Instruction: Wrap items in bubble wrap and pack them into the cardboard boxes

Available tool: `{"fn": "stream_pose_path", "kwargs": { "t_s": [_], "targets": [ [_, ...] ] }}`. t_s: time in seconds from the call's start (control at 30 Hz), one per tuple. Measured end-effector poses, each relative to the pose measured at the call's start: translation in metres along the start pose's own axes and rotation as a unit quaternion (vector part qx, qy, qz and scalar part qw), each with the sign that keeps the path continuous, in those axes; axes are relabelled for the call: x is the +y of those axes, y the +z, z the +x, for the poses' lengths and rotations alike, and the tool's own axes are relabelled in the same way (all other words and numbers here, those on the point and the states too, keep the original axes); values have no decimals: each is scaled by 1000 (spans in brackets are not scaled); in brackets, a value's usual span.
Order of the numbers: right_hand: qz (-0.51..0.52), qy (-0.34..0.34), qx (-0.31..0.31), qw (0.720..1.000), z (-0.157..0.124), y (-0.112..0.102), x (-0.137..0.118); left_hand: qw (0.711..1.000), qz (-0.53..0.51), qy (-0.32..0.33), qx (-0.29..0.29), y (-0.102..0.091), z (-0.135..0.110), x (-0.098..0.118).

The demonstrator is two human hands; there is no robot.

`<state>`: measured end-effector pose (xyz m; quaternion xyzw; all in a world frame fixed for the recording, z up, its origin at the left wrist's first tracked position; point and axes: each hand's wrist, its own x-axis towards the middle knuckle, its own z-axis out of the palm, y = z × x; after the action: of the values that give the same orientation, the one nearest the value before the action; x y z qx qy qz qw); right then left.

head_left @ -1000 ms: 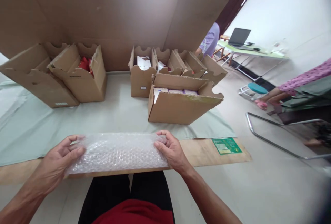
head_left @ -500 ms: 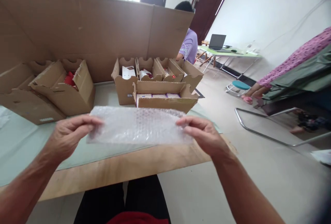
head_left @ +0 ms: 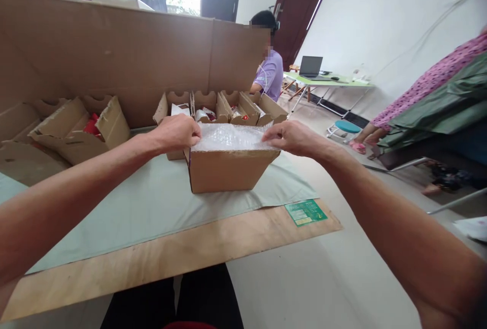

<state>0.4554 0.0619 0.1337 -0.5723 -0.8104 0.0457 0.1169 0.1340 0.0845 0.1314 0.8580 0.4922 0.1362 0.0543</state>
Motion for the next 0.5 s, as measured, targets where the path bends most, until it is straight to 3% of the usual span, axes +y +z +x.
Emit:
{"fn": "stream_pose_path", "kwargs": {
  "t_s": [0.1,0.23,0.37,0.5],
  "targets": [
    [-101,-22,-72,992,15,1,-2,989,101,22,-107,2,16,1],
    [-183,-20,-140,973,38,-1,-17,975,130,32,-179,8,37,8],
    [-162,11,-224,961,47,-4,-27,960,95,26,-262,11,49,9],
    [-133,-5,-224,965,39,-17,-16,957,61,36,-280,-5,46,1]
  ]
}}
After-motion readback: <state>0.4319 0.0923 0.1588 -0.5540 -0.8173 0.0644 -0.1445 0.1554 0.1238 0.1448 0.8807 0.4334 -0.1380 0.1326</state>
